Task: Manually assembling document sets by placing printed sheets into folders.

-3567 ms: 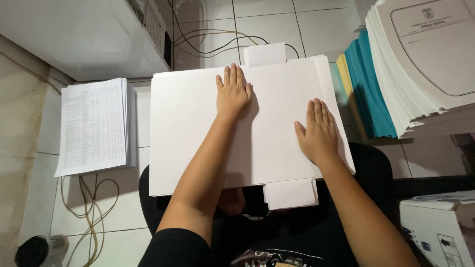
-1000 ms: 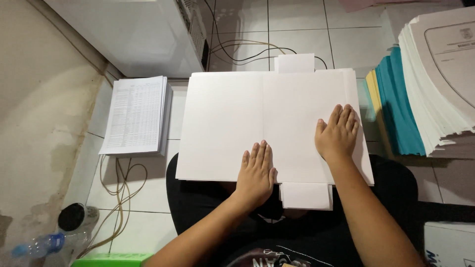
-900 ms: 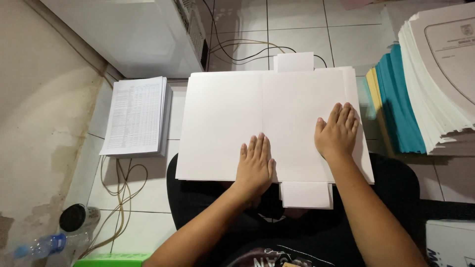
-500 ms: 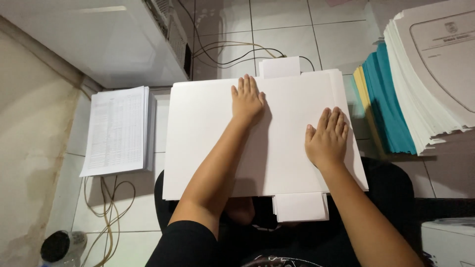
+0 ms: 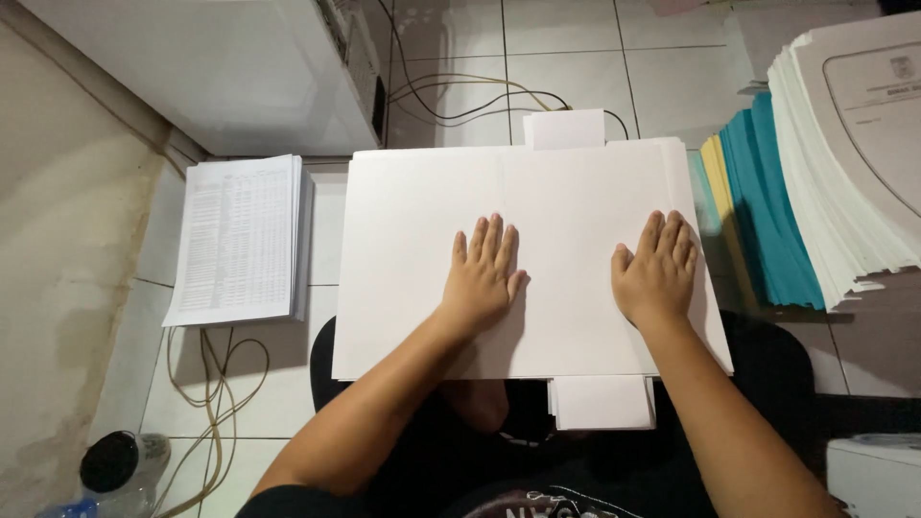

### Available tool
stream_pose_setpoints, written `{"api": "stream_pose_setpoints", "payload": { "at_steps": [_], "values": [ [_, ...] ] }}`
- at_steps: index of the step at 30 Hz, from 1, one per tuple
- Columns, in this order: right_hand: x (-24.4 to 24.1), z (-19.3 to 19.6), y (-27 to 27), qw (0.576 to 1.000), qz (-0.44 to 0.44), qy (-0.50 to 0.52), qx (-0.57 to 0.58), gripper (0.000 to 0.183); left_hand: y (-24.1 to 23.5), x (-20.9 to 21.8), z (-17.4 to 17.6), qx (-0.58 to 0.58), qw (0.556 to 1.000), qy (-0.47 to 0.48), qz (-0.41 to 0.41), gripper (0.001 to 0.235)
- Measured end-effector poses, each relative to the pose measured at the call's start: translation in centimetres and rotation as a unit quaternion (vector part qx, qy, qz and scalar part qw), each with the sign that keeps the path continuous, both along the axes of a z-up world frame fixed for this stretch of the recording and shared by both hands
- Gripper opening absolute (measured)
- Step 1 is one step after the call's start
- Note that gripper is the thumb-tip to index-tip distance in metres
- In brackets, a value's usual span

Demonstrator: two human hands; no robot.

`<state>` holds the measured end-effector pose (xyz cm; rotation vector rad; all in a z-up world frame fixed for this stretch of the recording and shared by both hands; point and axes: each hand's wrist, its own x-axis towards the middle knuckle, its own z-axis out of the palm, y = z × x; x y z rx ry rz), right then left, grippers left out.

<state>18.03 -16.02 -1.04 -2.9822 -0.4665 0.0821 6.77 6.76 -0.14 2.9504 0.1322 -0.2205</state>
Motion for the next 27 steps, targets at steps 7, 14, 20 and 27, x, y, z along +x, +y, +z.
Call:
{"api": "stream_pose_setpoints", "payload": {
  "at_steps": [7, 14, 20, 27],
  "values": [
    [-0.7, -0.7, 1.0, 1.0, -0.013, 0.004, 0.003, 0.074, -1.1, -4.4, 2.0, -0.068, 0.995, -0.033, 0.071, 0.065],
    [-6.0, 1.4, 9.5, 0.959, 0.281, -0.039, 0.021, 0.061, -0.5, -4.0, 0.9, -0.084, 0.993, -0.041, 0.066, 0.067],
    [0.4, -0.9, 15.3, 0.947, 0.321, -0.006, 0.029, 0.058, -0.4, -3.8, 1.2, -0.085, 0.994, -0.023, 0.065, 0.068],
    [4.1, 1.6, 14.6, 0.973, 0.2, 0.04, 0.109, 0.061, -0.5, -3.7, 0.7, -0.111, 0.99, -0.022, 0.083, 0.067]
  ]
}}
